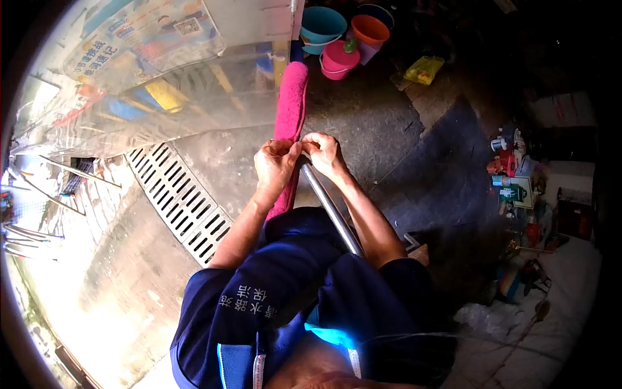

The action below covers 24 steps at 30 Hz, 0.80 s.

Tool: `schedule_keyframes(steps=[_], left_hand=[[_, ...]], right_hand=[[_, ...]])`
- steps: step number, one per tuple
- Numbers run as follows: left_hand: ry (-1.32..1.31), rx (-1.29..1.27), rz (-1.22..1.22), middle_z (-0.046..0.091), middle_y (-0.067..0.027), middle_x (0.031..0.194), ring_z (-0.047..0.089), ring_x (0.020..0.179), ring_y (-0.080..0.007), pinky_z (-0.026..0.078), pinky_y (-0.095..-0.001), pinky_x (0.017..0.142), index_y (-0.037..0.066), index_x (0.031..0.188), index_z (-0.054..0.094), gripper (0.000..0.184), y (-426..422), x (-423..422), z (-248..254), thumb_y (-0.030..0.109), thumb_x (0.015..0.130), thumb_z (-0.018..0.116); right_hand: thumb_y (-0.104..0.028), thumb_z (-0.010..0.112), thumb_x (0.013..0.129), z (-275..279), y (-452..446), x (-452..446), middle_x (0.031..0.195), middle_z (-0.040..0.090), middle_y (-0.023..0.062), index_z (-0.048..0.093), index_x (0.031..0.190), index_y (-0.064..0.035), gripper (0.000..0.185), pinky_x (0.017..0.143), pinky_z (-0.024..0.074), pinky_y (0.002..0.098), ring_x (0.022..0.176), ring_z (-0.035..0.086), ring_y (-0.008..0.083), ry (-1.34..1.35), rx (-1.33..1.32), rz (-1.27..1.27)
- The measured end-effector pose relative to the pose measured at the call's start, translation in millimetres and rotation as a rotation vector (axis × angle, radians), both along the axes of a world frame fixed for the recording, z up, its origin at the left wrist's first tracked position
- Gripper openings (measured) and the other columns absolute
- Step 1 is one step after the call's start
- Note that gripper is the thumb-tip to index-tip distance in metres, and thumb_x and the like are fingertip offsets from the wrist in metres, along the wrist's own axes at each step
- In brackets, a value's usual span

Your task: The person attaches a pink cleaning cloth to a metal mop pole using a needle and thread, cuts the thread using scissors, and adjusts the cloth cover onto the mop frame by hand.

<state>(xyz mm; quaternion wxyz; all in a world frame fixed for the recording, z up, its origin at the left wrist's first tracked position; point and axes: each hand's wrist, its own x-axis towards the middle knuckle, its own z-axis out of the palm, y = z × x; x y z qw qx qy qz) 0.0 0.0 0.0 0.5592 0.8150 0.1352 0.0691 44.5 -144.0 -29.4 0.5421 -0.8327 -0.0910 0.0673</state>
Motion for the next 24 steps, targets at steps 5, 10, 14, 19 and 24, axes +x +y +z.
schedule_keyframes(steps=[5,10,14,19,24], left_hand=[[-0.051,-0.006,0.034,0.067,-0.0156,0.069,0.067,0.064,-0.0225,0.051,-0.0313,0.064,0.0,0.079,0.071,0.018,-10,-19,2,0.018,0.079,0.071],[-0.143,0.062,0.026,0.064,-0.0174,0.067,0.064,0.062,-0.026,0.05,-0.0337,0.062,0.0,0.076,0.07,0.016,-5,-8,4,0.015,0.077,0.071],[-0.144,0.088,0.037,0.062,-0.0181,0.065,0.063,0.061,-0.0281,0.05,-0.035,0.061,0.0,0.075,0.069,0.014,-10,-14,7,0.014,0.077,0.071],[-0.166,0.123,0.019,0.061,-0.0184,0.065,0.062,0.061,-0.0295,0.049,-0.0358,0.061,0.0,0.074,0.069,0.014,-9,-15,2,0.013,0.077,0.07],[-0.142,0.065,0.019,0.062,-0.0181,0.067,0.062,0.062,-0.0281,0.049,-0.0353,0.061,0.0,0.076,0.07,0.013,-8,-15,0,0.013,0.077,0.071]], right_hand=[[-0.006,0.059,0.082,16,-4,-22,0.077,0.067,0.014,0.064,0.083,-0.0011,0.007,0.068,0.0506,0.035,0.072,0.066,0.0261,0.086,-0.075,-0.042],[0.001,0.059,0.078,19,7,-9,0.076,0.064,0.0136,0.061,0.08,-0.0013,0.003,0.065,0.0501,0.0356,0.072,0.064,0.0287,-0.199,-0.197,-0.046],[-0.002,0.057,0.076,14,3,-12,0.073,0.06,0.0151,0.06,0.077,-0.0024,0.002,0.064,0.0482,0.0428,0.072,0.06,0.0352,-0.344,-0.167,-0.015],[-0.002,0.058,0.076,12,3,-11,0.073,0.059,0.0153,0.06,0.077,-0.0028,0.002,0.066,0.0481,0.044,0.074,0.06,0.0357,-0.345,-0.133,0.007],[-0.001,0.057,0.076,15,-1,-11,0.079,0.063,0.0156,0.062,0.078,-0.0026,0.005,0.069,0.0505,0.0418,0.076,0.062,0.0348,-0.253,-0.183,0.058]])
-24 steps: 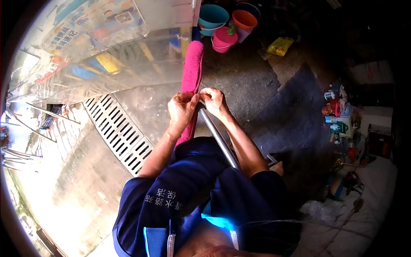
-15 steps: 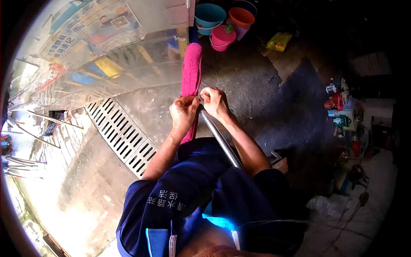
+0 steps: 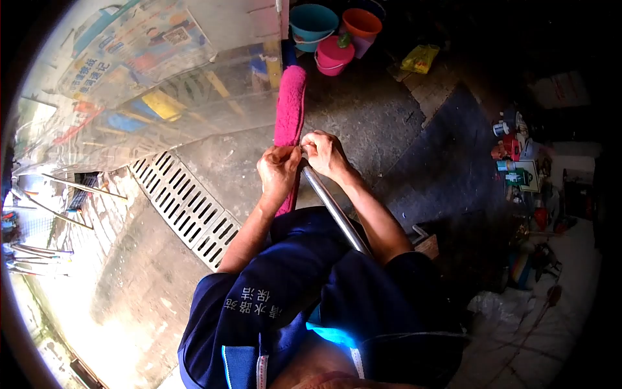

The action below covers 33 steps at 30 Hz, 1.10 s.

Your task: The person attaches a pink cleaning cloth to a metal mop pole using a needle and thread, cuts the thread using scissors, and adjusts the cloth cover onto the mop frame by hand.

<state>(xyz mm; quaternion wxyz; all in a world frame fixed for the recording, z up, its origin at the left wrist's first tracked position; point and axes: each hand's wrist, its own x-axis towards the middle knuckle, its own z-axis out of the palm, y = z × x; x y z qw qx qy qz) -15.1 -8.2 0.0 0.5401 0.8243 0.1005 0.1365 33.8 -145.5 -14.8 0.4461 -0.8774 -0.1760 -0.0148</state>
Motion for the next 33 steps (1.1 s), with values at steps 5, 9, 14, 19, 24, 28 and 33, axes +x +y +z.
schedule_keyframes(steps=[5,9,14,19,24,28,33], left_hand=[[0.015,-0.046,0.001,0.063,-0.0158,0.068,0.063,0.063,-0.0225,0.049,-0.0323,0.062,0.0,0.08,0.071,0.013,2,0,-4,0.013,0.078,0.072],[0.033,-0.088,0.007,0.063,-0.0146,0.068,0.063,0.064,-0.0192,0.049,-0.0305,0.063,0.0,0.082,0.072,0.014,0,0,0,0.014,0.078,0.073],[0.048,-0.069,0.0,0.063,-0.0154,0.068,0.063,0.063,-0.021,0.049,-0.0315,0.063,0.0,0.081,0.071,0.015,2,1,0,0.015,0.078,0.073],[0.034,-0.051,-0.008,0.063,-0.0162,0.068,0.062,0.062,-0.0227,0.049,-0.0326,0.063,0.0,0.08,0.071,0.015,3,1,-3,0.015,0.079,0.072],[0.034,-0.054,0.001,0.063,-0.0163,0.069,0.062,0.063,-0.0231,0.049,-0.0331,0.063,0.0,0.081,0.071,0.016,3,0,-1,0.016,0.079,0.072],[0.057,-0.086,0.014,0.063,-0.0163,0.069,0.063,0.063,-0.0231,0.049,-0.0332,0.063,0.0,0.081,0.071,0.016,3,-2,-6,0.016,0.079,0.072],[0.041,-0.066,0.002,0.063,-0.0164,0.07,0.064,0.064,-0.0247,0.05,-0.0337,0.063,0.001,0.081,0.071,0.016,3,-3,-3,0.016,0.079,0.072]], right_hand=[[-0.004,0.057,0.081,5,1,-4,0.081,0.067,0.0165,0.064,0.084,-0.0016,0.008,0.071,0.0515,0.0373,0.078,0.066,0.0295,0.24,0.074,-0.08],[-0.007,0.056,0.085,-2,-2,-4,0.081,0.067,0.0157,0.064,0.085,-0.0013,0.011,0.07,0.0514,0.0357,0.077,0.067,0.0263,0.297,0.112,-0.096],[-0.008,0.056,0.085,-3,-7,-5,0.078,0.067,0.0151,0.064,0.084,-0.0013,0.01,0.069,0.0508,0.0364,0.075,0.066,0.0268,0.277,0.058,-0.087],[-0.006,0.055,0.084,7,-2,-5,0.078,0.066,0.0155,0.064,0.083,-0.0015,0.01,0.068,0.0505,0.0363,0.074,0.066,0.027,0.278,0.071,-0.078],[-0.006,0.055,0.084,5,-3,-6,0.078,0.066,0.0157,0.064,0.083,-0.0016,0.01,0.068,0.0505,0.0364,0.074,0.066,0.0272,0.274,0.056,-0.08],[-0.005,0.056,0.084,6,-2,-6,0.078,0.066,0.0139,0.063,0.084,-0.0013,0.009,0.068,0.0501,0.0345,0.074,0.064,0.0238,0.279,0.057,-0.056],[-0.005,0.055,0.083,3,3,-4,0.079,0.066,0.0159,0.063,0.082,-0.0013,0.008,0.068,0.0508,0.0368,0.075,0.066,0.0281,0.284,0.089,-0.062]])
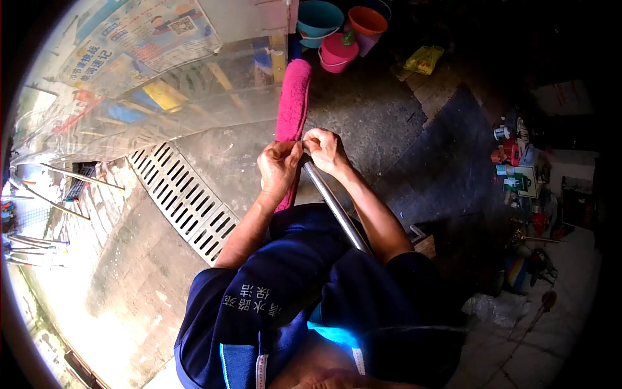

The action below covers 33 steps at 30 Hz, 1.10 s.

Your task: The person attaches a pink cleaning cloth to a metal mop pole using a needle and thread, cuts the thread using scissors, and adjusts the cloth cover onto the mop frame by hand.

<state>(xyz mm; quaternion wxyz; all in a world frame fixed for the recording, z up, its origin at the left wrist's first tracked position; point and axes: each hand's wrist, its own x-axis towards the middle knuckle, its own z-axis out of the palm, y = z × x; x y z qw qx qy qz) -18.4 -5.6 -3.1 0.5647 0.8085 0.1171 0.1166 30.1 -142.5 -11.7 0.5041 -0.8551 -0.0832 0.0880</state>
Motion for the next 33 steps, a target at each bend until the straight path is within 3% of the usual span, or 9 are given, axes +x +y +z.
schedule_keyframes(steps=[6,8,10,13,15,18,22,33], left_hand=[[-0.026,0.079,-0.017,0.063,-0.018,0.07,0.064,0.065,-0.0277,0.05,-0.0347,0.063,0.001,0.08,0.071,0.014,-4,0,3,0.015,0.079,0.071],[-0.022,0.079,-0.03,0.063,-0.0177,0.07,0.065,0.065,-0.0269,0.05,-0.0341,0.063,0.001,0.081,0.071,0.014,-2,0,4,0.015,0.08,0.072],[-0.023,0.076,-0.041,0.064,-0.0173,0.07,0.065,0.066,-0.0261,0.05,-0.0335,0.063,0.001,0.082,0.071,0.014,-2,-1,4,0.016,0.081,0.072],[-0.011,0.013,-0.063,0.064,-0.0137,0.07,0.064,0.065,-0.0218,0.05,-0.0317,0.062,0.001,0.085,0.07,0.016,2,-3,-1,0.017,0.082,0.072],[0.017,-0.318,0.01,0.064,-0.0094,0.072,0.062,0.065,-0.017,0.05,-0.029,0.062,0.001,0.089,0.069,0.017,3,-6,-6,0.016,0.083,0.073],[0.017,0.005,0.059,0.063,-0.0074,0.074,0.06,0.064,-0.0156,0.05,-0.0267,0.063,0.001,0.096,0.067,0.023,16,0,-9,0.013,0.078,0.076],[-0.101,-0.039,0.028,0.062,-0.0091,0.075,0.06,0.064,-0.0165,0.049,-0.0286,0.063,0.001,0.093,0.068,0.021,14,1,-8,0.013,0.078,0.075],[0.031,-0.131,0.006,0.065,-0.0119,0.074,0.061,0.063,-0.0164,0.05,-0.0293,0.062,0.001,0.087,0.07,0.014,18,-2,-18,0.013,0.081,0.071]], right_hand=[[-0.002,0.057,0.08,-3,4,3,0.078,0.066,0.0167,0.063,0.082,-0.0015,0.007,0.068,0.0512,0.0376,0.075,0.066,0.0304,-0.049,-0.011,-0.001],[-0.002,0.058,0.082,-4,6,5,0.08,0.066,0.0157,0.063,0.086,0.0007,0.007,0.069,0.0508,0.0342,0.076,0.065,0.024,-0.085,-0.076,0.007],[-0.003,0.058,0.082,-6,5,5,0.081,0.067,0.0149,0.063,0.088,0.0006,0.009,0.07,0.0508,0.0344,0.076,0.065,0.0237,-0.069,-0.063,0.001],[-0.005,0.058,0.081,-4,3,3,0.081,0.066,0.0168,0.063,0.085,-0.0011,0.008,0.069,0.0512,0.0364,0.077,0.066,0.0289,-0.049,0.004,-0.028],[-0.005,0.058,0.082,-3,-1,0,0.081,0.067,0.0156,0.063,0.086,-0.0008,0.008,0.069,0.0507,0.0353,0.076,0.066,0.0265,-0.026,0.005,-0.002],[-0.004,0.06,0.084,-6,-3,3,0.083,0.067,0.0123,0.063,0.092,-0.0001,0.01,0.07,0.0503,0.0315,0.077,0.064,0.0202,-0.018,-0.004,0.035],[-0.004,0.061,0.083,-1,-3,4,0.082,0.067,0.0121,0.063,0.091,0.0003,0.01,0.07,0.0501,0.0314,0.076,0.064,0.0208,-0.026,0.0,0.049],[-0.001,0.061,0.081,5,-4,4,0.082,0.066,0.0136,0.064,0.089,-0.0007,0.009,0.072,0.0504,0.0336,0.079,0.064,0.0245,-0.088,-0.067,0.087]])
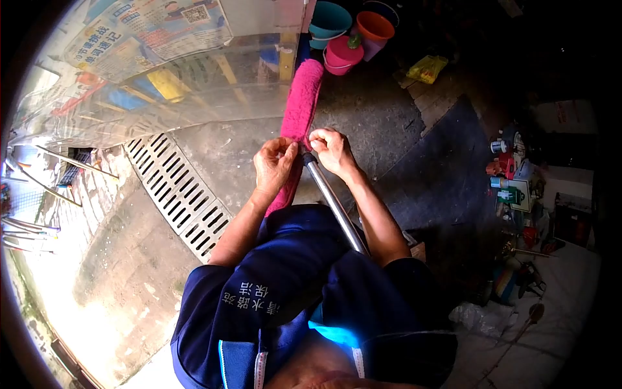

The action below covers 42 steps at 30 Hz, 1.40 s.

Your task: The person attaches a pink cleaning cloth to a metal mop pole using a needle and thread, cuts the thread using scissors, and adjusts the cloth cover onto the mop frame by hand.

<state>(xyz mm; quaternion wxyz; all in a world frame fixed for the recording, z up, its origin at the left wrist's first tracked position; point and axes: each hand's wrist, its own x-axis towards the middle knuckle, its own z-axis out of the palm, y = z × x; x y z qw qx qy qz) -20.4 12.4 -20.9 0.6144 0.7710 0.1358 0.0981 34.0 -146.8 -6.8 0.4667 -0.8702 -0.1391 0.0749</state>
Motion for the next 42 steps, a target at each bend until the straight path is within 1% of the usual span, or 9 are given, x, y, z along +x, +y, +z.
schedule_keyframes(steps=[3,11,19,29,32,34,38,40,42], left_hand=[[-0.075,0.102,-0.032,0.066,-0.0122,0.075,0.062,0.063,-0.0167,0.05,-0.0295,0.062,0.001,0.087,0.07,0.015,-1,-3,15,0.014,0.081,0.072],[-0.121,0.108,-0.029,0.068,-0.0133,0.078,0.065,0.067,-0.018,0.051,-0.0296,0.064,0.002,0.087,0.072,0.013,-1,-5,2,0.013,0.08,0.073],[-0.162,0.036,-0.038,0.068,-0.0129,0.079,0.065,0.069,-0.0185,0.051,-0.0293,0.065,0.001,0.087,0.072,0.01,-3,-5,-6,0.009,0.08,0.071],[-0.205,0.074,-0.04,0.067,-0.0135,0.079,0.065,0.068,-0.0185,0.051,-0.0296,0.064,0.001,0.087,0.071,0.009,-8,-4,-6,0.008,0.081,0.071],[-0.212,0.063,-0.046,0.067,-0.0132,0.079,0.065,0.069,-0.0181,0.051,-0.0294,0.064,0.001,0.088,0.071,0.009,-8,-3,-3,0.008,0.081,0.071],[-0.206,0.053,-0.049,0.068,-0.0129,0.079,0.065,0.069,-0.0179,0.051,-0.0292,0.065,0.001,0.088,0.071,0.01,-9,-3,-3,0.008,0.082,0.071],[-0.17,0.042,-0.043,0.068,-0.0117,0.08,0.065,0.07,-0.0164,0.051,-0.0279,0.066,0.001,0.089,0.071,0.01,-9,-4,-6,0.008,0.082,0.071],[-0.151,0.031,-0.038,0.068,-0.0114,0.08,0.065,0.07,-0.0158,0.051,-0.0275,0.066,0.001,0.089,0.071,0.01,-10,-4,-7,0.008,0.082,0.071],[-0.079,-0.051,-0.024,0.068,-0.0111,0.079,0.065,0.07,-0.015,0.051,-0.0269,0.066,0.001,0.089,0.071,0.01,-10,-6,-8,0.008,0.082,0.071]], right_hand=[[-0.001,0.061,0.081,-3,4,0,0.082,0.066,0.0138,0.065,0.089,-0.0006,0.009,0.071,0.0507,0.0335,0.078,0.065,0.0244,-0.008,0.007,-0.008],[-0.001,0.058,0.081,-16,8,0,0.079,0.066,0.0148,0.064,0.085,0.0001,0.007,0.068,0.0504,0.035,0.074,0.065,0.0252,-0.02,0.067,-0.04],[0.0,0.053,0.082,-33,3,8,0.073,0.063,0.0101,0.061,0.083,0.0022,0.008,0.066,0.0472,0.0308,0.071,0.059,0.0164,0.104,0.311,0.071],[-0.002,0.055,0.083,-25,2,10,0.072,0.063,0.0078,0.061,0.083,0.0025,0.008,0.067,0.0468,0.0286,0.07,0.058,0.0135,0.117,0.236,0.059],[-0.003,0.055,0.083,-30,-1,13,0.072,0.064,0.0064,0.062,0.083,0.0024,0.008,0.067,0.0468,0.0285,0.07,0.058,0.0124,0.195,0.293,0.085],[-0.002,0.054,0.086,-29,-4,11,0.071,0.055,-0.0011,0.06,0.084,-0.0003,0.006,0.061,0.0414,0.0237,0.067,0.049,0.008,0.191,0.314,0.1],[-0.002,0.055,0.086,-29,-9,12,0.072,0.056,-0.0009,0.06,0.085,0.0,0.006,0.062,0.042,0.0237,0.067,0.049,0.0079,0.194,0.3,0.113],[-0.002,0.056,0.084,-28,-12,13,0.076,0.063,0.0049,0.062,0.087,0.0017,0.008,0.068,0.0458,0.0268,0.074,0.056,0.0103,0.213,0.289,0.124],[-0.003,0.056,0.085,-31,-11,12,0.075,0.061,0.0024,0.062,0.087,0.001,0.008,0.066,0.0447,0.0252,0.072,0.054,0.0089,0.201,0.304,0.107]])
